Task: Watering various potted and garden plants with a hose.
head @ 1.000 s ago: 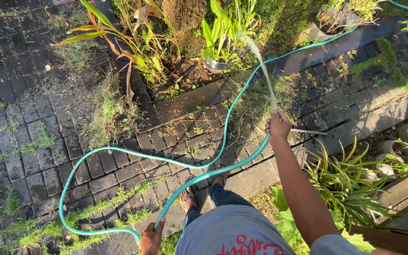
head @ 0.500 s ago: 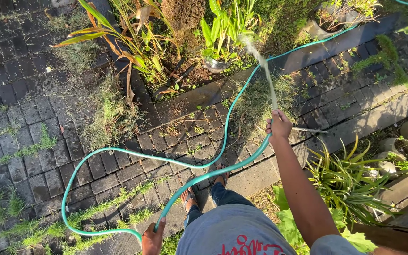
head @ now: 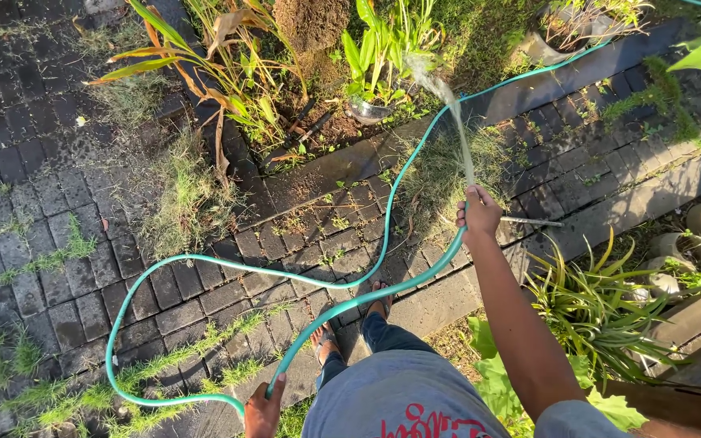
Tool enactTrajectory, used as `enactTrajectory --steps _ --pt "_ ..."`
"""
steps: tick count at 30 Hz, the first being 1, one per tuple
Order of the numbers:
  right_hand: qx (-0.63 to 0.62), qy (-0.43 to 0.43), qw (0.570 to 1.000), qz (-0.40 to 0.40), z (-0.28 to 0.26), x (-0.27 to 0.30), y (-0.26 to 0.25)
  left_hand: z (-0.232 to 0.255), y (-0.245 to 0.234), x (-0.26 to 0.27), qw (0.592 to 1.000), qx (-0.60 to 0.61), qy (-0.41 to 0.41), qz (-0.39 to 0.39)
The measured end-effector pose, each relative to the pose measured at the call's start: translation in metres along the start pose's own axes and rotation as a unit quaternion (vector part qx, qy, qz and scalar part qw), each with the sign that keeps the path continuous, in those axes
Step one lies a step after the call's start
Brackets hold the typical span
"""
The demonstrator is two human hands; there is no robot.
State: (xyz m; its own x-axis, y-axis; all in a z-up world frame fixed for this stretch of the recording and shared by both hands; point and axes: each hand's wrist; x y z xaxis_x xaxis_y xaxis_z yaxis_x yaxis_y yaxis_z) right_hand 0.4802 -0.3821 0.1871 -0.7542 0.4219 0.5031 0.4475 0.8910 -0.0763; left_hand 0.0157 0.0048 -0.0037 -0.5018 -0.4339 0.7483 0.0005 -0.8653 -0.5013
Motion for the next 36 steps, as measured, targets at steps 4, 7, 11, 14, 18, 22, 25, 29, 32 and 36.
enactTrajectory --steps 4,7,11,14,18,22,25,29,32,36 --pt "0.009 -0.001 1.000 -0.027 -0.002 0.002 0.000 -0.009 0.004 -0.009 1.000 -0.017 0.013 0.012" --pt "0.003 0.007 1.000 -0.014 -0.002 0.003 -0.001 -0.008 0.003 -0.006 1.000 -0.014 0.005 -0.005" --pt "-0.012 0.000 1.000 -0.013 -0.005 0.001 -0.001 -0.004 0.004 -0.006 1.000 -0.006 -0.008 -0.007" --pt "-0.009 0.003 1.000 -0.011 -0.004 0.001 -0.002 -0.004 0.005 -0.006 1.000 -0.007 -0.007 -0.012" --pt "0.005 -0.004 1.000 -0.009 -0.004 0.002 -0.004 -0.002 0.004 -0.006 1.000 -0.020 -0.003 -0.009" --pt "0.000 -0.004 1.000 -0.010 -0.003 0.001 -0.005 -0.002 0.004 -0.009 0.999 -0.022 -0.021 -0.019" --pt "0.005 -0.011 1.000 -0.007 -0.002 0.000 -0.006 0.000 0.003 -0.007 0.999 -0.023 -0.021 -0.016" --pt "0.007 -0.013 1.000 -0.017 0.004 -0.004 -0.010 0.004 0.000 -0.004 1.000 -0.016 -0.014 -0.014" --pt "0.010 -0.012 1.000 -0.020 0.004 -0.006 -0.011 0.004 0.002 -0.006 1.000 -0.025 -0.004 0.011" --pt "-0.014 -0.029 0.999 -0.034 0.001 -0.008 -0.012 0.003 0.006 -0.016 0.999 -0.045 -0.012 -0.003"
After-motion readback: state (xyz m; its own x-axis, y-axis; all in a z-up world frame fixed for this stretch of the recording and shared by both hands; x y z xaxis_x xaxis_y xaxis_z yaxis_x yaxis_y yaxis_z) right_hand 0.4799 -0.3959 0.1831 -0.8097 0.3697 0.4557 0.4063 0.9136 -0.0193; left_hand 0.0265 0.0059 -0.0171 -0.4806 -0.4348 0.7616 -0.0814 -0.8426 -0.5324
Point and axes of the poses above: each hand's wrist, its own x-axis away from the middle knuckle, its own y-axis out of the palm, z = x × y, and after that the axes turned 4 degrees about x, right-handed
